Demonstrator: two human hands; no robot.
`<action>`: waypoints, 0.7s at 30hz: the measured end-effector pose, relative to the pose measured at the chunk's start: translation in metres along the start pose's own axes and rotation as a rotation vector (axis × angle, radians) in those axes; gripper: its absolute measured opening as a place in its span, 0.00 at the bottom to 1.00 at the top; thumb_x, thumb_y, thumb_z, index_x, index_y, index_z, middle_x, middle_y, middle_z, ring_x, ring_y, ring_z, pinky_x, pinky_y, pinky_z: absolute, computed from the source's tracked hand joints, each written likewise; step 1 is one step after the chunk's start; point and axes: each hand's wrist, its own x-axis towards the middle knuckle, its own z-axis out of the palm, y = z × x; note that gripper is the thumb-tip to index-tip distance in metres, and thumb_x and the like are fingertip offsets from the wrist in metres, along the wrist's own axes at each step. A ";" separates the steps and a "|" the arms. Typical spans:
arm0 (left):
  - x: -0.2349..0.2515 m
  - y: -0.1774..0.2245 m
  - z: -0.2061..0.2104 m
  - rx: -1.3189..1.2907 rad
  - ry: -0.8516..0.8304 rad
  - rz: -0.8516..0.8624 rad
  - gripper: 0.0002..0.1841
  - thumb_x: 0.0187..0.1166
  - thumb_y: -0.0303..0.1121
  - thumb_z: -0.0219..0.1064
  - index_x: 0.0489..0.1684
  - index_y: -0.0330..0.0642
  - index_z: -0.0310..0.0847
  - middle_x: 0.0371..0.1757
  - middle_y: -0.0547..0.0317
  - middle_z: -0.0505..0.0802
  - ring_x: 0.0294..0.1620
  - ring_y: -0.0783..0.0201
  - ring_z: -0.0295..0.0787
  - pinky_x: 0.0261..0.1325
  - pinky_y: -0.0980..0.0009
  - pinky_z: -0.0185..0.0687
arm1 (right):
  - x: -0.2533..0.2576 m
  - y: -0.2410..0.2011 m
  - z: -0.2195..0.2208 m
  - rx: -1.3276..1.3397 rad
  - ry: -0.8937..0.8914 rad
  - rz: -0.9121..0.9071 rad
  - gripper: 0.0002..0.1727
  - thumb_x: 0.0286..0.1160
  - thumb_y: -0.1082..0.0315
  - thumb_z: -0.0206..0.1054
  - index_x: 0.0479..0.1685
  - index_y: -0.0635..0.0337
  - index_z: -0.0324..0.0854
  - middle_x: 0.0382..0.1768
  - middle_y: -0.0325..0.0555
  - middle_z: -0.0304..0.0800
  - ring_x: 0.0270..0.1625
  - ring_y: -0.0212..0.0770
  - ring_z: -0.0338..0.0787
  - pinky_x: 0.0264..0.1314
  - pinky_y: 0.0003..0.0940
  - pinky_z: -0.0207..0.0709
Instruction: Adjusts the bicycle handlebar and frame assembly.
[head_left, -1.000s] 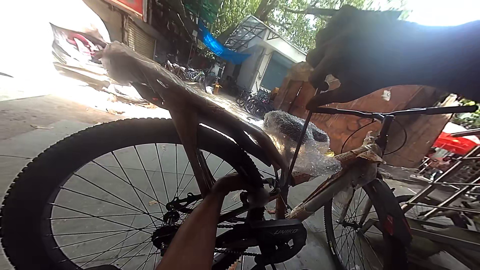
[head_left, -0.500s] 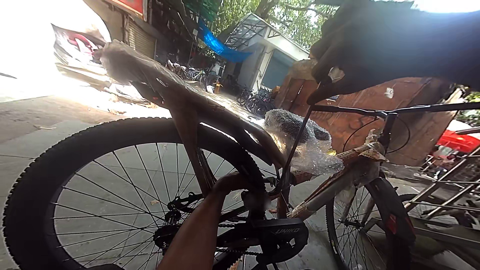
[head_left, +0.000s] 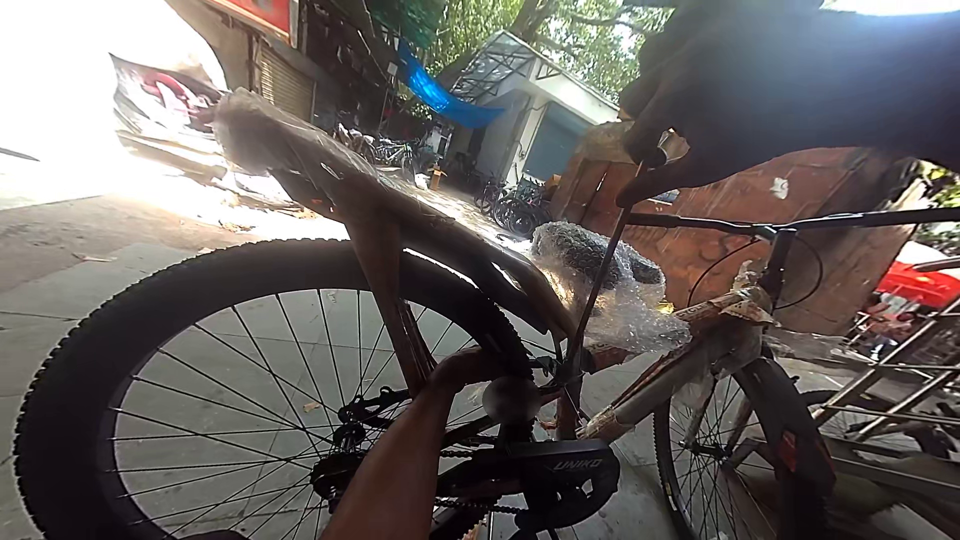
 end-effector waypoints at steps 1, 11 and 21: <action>0.001 -0.004 0.000 0.000 -0.001 -0.002 0.18 0.60 0.25 0.84 0.49 0.39 0.90 0.44 0.61 0.95 0.46 0.71 0.90 0.56 0.68 0.87 | 0.001 0.002 0.003 -0.013 0.004 0.004 0.37 0.61 0.18 0.53 0.31 0.41 0.87 0.35 0.39 0.85 0.45 0.49 0.85 0.46 0.58 0.71; 0.000 -0.007 0.001 0.022 0.065 -0.062 0.19 0.60 0.30 0.85 0.51 0.39 0.90 0.46 0.59 0.96 0.50 0.68 0.91 0.59 0.65 0.87 | 0.038 -0.042 -0.007 -0.214 0.041 0.036 0.33 0.79 0.36 0.55 0.18 0.55 0.81 0.31 0.52 0.86 0.50 0.64 0.82 0.59 0.67 0.62; -0.003 0.003 0.000 0.049 0.020 -0.139 0.38 0.52 0.45 0.89 0.65 0.38 0.83 0.62 0.54 0.91 0.66 0.65 0.85 0.73 0.63 0.80 | 0.039 -0.056 -0.022 -0.122 0.076 0.422 0.23 0.59 0.47 0.76 0.42 0.57 0.88 0.74 0.66 0.72 0.70 0.73 0.74 0.52 0.63 0.77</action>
